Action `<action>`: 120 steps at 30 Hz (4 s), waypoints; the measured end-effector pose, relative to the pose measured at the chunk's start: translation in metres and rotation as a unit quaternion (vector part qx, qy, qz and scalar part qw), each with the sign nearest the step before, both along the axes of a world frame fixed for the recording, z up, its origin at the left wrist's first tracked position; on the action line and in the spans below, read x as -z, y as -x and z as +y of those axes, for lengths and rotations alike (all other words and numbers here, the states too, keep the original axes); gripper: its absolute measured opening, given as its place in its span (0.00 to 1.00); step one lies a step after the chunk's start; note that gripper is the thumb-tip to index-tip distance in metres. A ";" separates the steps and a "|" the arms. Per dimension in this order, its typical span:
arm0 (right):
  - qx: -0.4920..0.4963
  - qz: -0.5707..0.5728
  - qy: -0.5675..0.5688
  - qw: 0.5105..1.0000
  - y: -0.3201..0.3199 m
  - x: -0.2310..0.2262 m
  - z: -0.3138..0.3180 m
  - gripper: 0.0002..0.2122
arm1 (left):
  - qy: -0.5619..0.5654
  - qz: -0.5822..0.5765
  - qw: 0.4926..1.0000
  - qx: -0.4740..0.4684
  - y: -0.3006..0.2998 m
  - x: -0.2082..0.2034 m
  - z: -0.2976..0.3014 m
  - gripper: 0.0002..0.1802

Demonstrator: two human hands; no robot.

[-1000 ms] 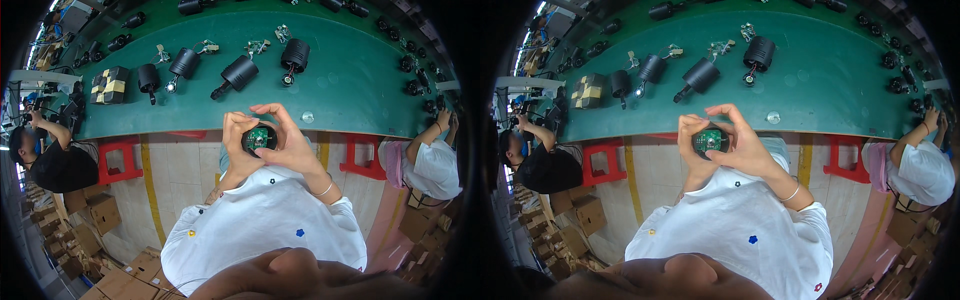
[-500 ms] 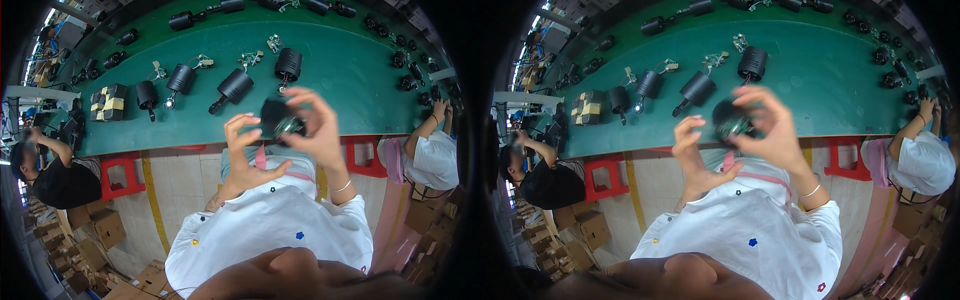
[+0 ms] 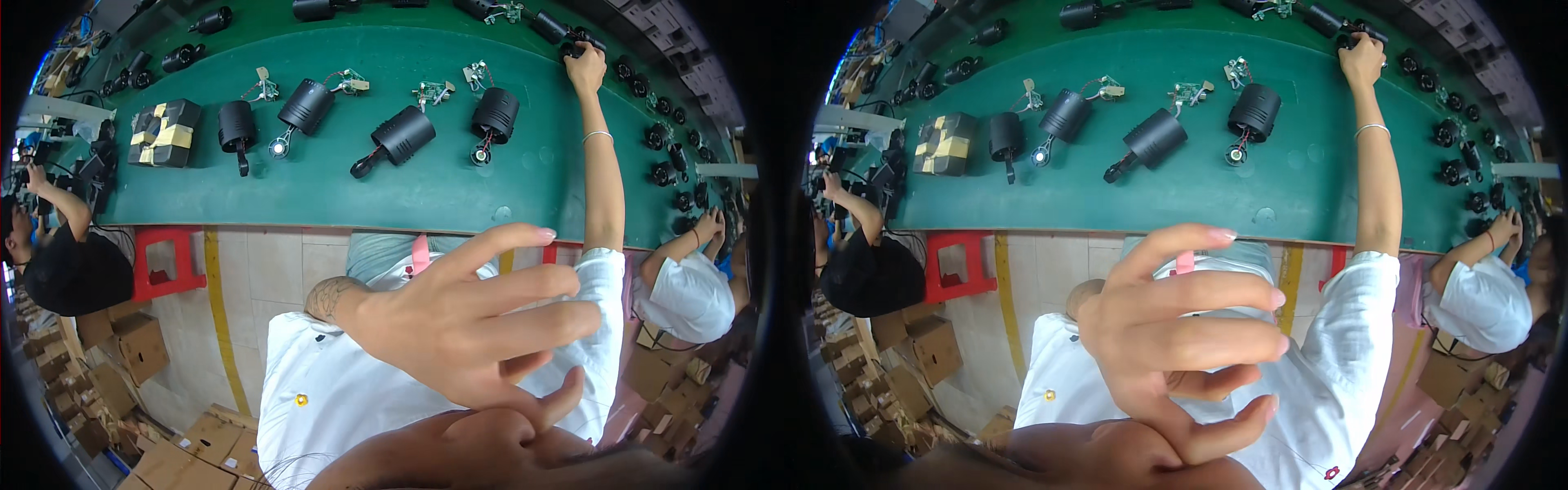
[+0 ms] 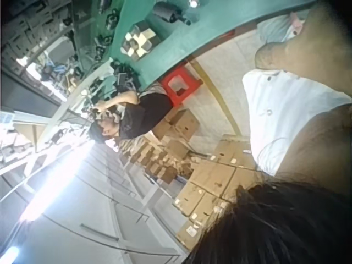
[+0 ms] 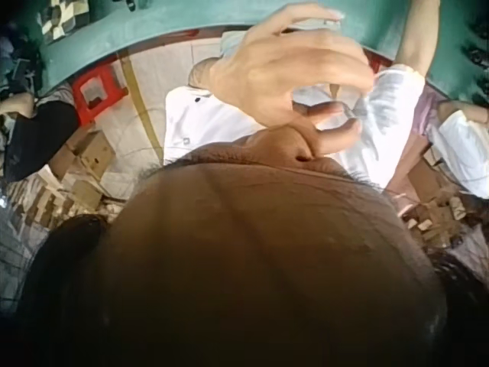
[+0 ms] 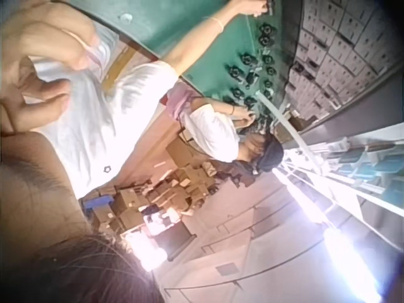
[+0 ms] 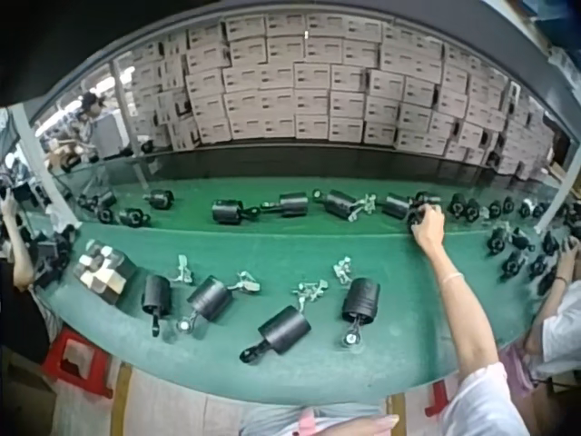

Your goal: The person assembles electronic devices by inserting circuit boards and connected wiring into cylindrical housings by hand, then pushing the assembled units forward onto the upper conveyor.

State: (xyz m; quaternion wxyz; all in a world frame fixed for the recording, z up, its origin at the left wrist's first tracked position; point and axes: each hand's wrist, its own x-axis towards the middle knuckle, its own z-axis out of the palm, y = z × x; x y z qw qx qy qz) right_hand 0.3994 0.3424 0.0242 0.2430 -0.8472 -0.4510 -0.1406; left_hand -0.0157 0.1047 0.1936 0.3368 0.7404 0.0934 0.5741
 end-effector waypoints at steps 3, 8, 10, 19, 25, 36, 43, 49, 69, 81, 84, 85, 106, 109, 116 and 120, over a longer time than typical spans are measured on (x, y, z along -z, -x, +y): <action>0.002 -0.040 0.001 0.999 0.019 0.001 0.011 0.21 | 0.004 -0.015 1.000 -0.010 0.003 -0.001 0.009 0.10; -0.091 -0.175 -0.103 0.975 0.050 -0.006 0.030 0.23 | 0.114 0.087 0.986 0.080 0.033 -0.002 0.024 0.10; -0.226 -0.134 -0.014 0.965 0.076 -0.020 0.050 0.21 | 0.086 0.078 0.992 0.050 0.038 -0.002 0.025 0.15; -0.169 -0.157 0.106 0.967 0.121 0.006 0.116 0.28 | 0.002 -0.055 0.998 -0.022 0.055 0.041 0.045 0.20; -0.230 -0.181 0.035 0.956 0.144 -0.038 0.056 0.28 | 0.221 -0.038 0.969 -0.106 0.066 0.090 0.031 0.33; -0.606 -0.034 0.012 0.795 0.243 -0.121 -0.215 0.18 | 0.415 0.051 0.907 0.055 0.050 0.110 0.039 0.43; -0.599 0.057 -0.125 0.789 0.250 -0.098 -0.241 0.22 | 0.393 0.054 0.895 0.204 0.042 0.105 0.018 0.45; -0.468 0.567 -0.126 0.666 0.246 -0.064 -0.229 0.16 | 0.425 0.018 0.868 0.257 0.046 0.109 0.006 0.41; -0.440 0.698 0.154 0.544 0.230 -0.055 -0.213 0.08 | 0.190 0.376 0.881 0.216 0.056 0.111 0.018 0.33; -0.358 0.861 -0.173 0.318 0.262 -0.024 -0.235 0.21 | 0.464 -0.106 0.773 0.418 0.048 0.147 0.012 0.36; -0.376 0.888 -0.177 0.198 0.266 -0.015 -0.230 0.25 | 0.530 -0.214 0.648 0.504 0.036 0.163 0.003 0.40; -0.399 0.887 -0.168 0.161 0.266 -0.014 -0.226 0.27 | 0.538 -0.253 0.588 0.548 0.031 0.168 0.001 0.43; -0.370 0.742 -0.006 0.559 0.243 -0.030 -0.231 0.12 | 0.263 0.297 0.904 0.158 0.047 0.112 0.012 0.37; -0.367 0.728 -0.029 0.579 0.244 -0.035 -0.233 0.11 | 0.258 0.273 0.916 0.141 0.047 0.117 0.012 0.37; -0.361 0.771 -0.172 0.496 0.260 -0.033 -0.236 0.10 | 0.341 0.132 0.922 0.130 0.050 0.128 0.004 0.43; -0.366 0.784 -0.198 0.462 0.264 -0.033 -0.235 0.09 | 0.347 0.150 0.917 0.126 0.054 0.125 0.005 0.47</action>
